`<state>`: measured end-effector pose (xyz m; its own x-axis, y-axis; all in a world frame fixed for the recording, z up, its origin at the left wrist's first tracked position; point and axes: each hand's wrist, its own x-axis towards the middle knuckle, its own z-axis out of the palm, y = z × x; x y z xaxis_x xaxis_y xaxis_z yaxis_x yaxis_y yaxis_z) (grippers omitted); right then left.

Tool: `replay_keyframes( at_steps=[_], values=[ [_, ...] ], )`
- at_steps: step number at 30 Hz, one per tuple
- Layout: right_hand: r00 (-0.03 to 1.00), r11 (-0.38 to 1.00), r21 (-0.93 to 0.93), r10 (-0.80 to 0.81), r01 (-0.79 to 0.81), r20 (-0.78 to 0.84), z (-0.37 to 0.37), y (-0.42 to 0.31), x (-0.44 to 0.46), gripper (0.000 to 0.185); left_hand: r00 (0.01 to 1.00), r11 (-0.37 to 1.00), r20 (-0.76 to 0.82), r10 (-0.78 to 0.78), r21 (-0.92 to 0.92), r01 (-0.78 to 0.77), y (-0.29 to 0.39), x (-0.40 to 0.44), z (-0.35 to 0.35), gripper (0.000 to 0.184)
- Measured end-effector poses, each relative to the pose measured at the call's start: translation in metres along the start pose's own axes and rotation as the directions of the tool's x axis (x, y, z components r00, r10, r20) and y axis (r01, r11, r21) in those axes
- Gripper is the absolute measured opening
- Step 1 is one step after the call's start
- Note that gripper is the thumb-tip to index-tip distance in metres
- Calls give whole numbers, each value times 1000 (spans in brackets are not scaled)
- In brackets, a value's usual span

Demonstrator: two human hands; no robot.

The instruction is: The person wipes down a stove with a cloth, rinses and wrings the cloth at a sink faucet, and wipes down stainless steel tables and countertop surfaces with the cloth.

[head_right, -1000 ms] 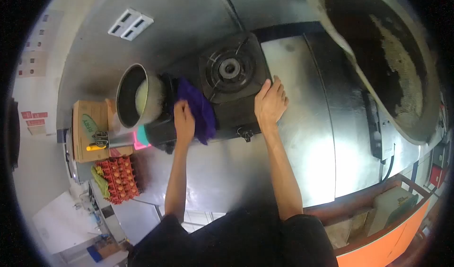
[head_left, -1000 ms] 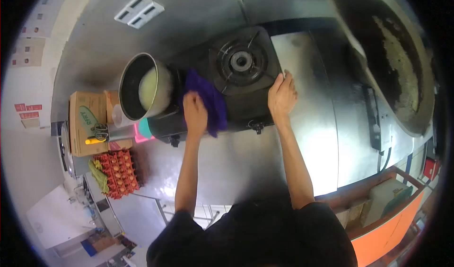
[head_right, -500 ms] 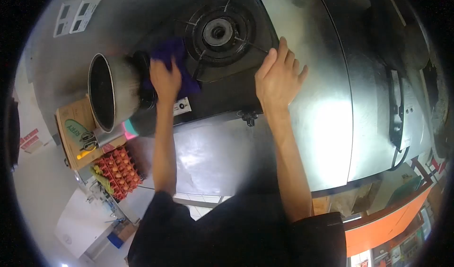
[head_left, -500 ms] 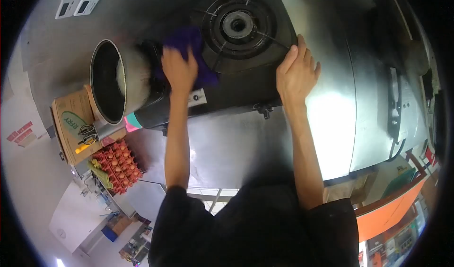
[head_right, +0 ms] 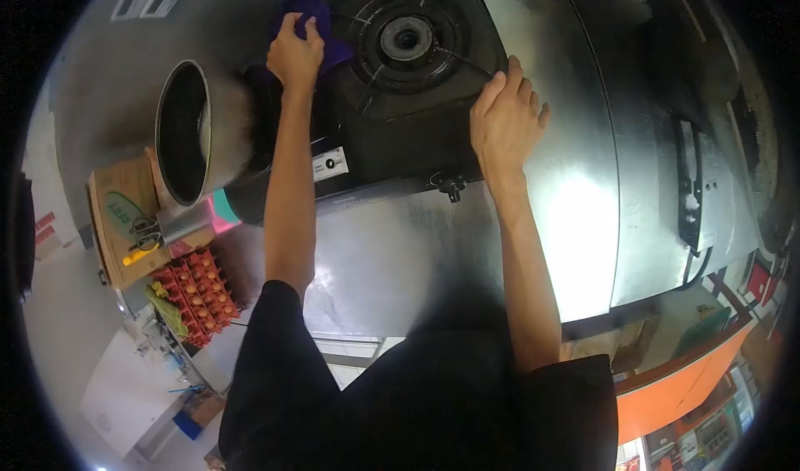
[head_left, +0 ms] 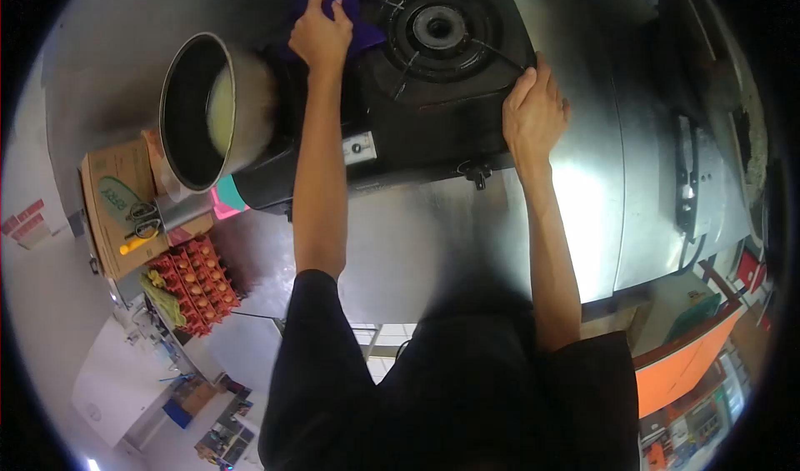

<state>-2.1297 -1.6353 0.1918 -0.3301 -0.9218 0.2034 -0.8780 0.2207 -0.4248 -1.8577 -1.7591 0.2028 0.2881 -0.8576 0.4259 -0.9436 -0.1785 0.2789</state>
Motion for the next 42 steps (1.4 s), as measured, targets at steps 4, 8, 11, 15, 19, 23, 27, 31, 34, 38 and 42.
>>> replay_keyframes(
  at_steps=[4,8,11,15,19,23,27,31,34,38,42],
  values=[
    [1000,998,53,22,-22,-1,1,1,2,40,993,993,84,81,-89,-73,5,-120,-59,23],
    [1000,998,54,21,-22,4,1,2,-1,41,991,993,108,-78,100,67,-52,-224,-131,20],
    [1000,999,34,29,-29,-4,2,3,2,41,892,848,-134,-431,279,452,-109,-211,-140,18],
    [999,1000,4,20,-20,-31,2,2,1,41,935,946,-160,-318,13,324,-24,-220,-102,19],
    [1000,1000,1,13,-13,13,3,3,1,41,999,988,37,-37,-151,42,-8,-223,-107,19],
    [999,999,-50,16,-17,-30,3,2,0,39,960,972,-194,-201,85,221,-151,-210,-132,23],
    [998,998,-64,13,-17,-68,8,4,-5,39,908,945,-314,-278,83,318,-173,-206,-132,23],
    [998,999,-37,-7,5,-67,11,10,-1,39,958,957,1,-288,-21,288,-29,-221,-118,19],
    [999,1000,-6,-11,11,-41,6,3,1,40,990,981,2,-140,-135,139,-44,-224,-118,23],
    [998,999,-3,43,-43,-56,5,4,0,40,952,969,-185,-242,-106,225,-163,-209,-145,27],
    [994,999,33,40,-37,-104,10,4,-3,39,868,901,-255,-425,-209,380,-238,-237,-144,37]
  ],
)
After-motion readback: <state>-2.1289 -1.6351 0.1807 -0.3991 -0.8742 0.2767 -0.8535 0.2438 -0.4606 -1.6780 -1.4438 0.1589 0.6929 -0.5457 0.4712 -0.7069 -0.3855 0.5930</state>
